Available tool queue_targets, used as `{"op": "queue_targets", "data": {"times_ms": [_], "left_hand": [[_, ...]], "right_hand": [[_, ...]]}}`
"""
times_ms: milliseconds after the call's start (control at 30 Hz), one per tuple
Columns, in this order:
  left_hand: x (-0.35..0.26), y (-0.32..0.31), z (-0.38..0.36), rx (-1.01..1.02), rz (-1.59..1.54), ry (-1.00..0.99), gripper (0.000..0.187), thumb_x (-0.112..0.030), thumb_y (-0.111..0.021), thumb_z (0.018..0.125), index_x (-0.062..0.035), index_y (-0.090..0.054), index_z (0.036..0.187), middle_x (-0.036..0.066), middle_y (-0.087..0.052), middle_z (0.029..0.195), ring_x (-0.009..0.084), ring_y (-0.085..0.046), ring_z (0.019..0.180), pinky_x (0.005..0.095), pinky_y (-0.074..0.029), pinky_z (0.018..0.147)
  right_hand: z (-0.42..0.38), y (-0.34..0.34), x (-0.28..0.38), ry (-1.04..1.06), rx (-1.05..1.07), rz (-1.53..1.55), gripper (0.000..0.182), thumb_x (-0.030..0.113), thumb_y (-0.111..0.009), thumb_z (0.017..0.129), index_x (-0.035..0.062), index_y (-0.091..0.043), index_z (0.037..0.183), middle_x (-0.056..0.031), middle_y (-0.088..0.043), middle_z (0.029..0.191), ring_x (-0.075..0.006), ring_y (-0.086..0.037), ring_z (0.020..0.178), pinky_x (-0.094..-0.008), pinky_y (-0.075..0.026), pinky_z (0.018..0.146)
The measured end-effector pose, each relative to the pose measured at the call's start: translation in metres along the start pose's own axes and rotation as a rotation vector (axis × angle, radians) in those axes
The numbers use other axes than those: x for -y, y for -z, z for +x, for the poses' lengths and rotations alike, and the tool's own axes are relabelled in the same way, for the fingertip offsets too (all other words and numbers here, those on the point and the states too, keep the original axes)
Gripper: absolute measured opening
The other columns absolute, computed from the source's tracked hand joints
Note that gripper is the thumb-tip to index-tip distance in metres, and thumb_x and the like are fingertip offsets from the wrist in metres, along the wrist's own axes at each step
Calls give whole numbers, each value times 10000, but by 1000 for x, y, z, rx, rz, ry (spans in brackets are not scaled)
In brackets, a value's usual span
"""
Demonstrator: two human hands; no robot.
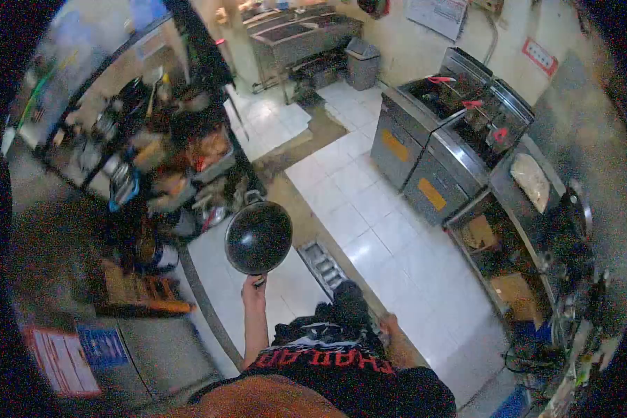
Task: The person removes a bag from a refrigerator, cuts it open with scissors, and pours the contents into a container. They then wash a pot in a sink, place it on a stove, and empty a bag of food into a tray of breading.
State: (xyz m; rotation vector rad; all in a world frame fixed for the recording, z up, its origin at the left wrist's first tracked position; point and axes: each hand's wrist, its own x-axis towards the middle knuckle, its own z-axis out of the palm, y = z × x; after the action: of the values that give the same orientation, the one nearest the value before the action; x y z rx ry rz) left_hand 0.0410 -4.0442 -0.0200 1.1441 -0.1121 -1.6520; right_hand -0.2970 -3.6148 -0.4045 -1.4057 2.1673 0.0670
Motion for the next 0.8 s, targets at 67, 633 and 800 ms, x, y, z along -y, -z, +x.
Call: {"op": "queue_targets", "data": {"times_ms": [67,633,800], "left_hand": [[10,-74,86,102,-8,55,232,81,-541,700,73,-593,926,150,-636,930,276,-643,879,415,-558,839],[0,-599,454,47,3,-58,187,25,-556,705,-2,-591,888,96,-621,911,222,-613,834,329,-536,738],[4,-697,633,2,0,-164,61,34,-555,682,-4,-546,729,63,-579,825,213,-585,759,364,-538,699]], "right_hand": [[-21,28,-20,-158,167,173,285,327,-557,827,148,-676,1014,-140,-659,1011,-309,-622,894,-447,-490,778],[974,694,-20,-43,-573,428,231,234,-561,836,40,-676,784,-136,-647,676,-169,-600,533,-359,-492,497],[1133,916,69,119,-527,1091,240,259,-572,894,33,-653,903,-56,-638,681,-106,-565,535,-254,-469,470]]}}
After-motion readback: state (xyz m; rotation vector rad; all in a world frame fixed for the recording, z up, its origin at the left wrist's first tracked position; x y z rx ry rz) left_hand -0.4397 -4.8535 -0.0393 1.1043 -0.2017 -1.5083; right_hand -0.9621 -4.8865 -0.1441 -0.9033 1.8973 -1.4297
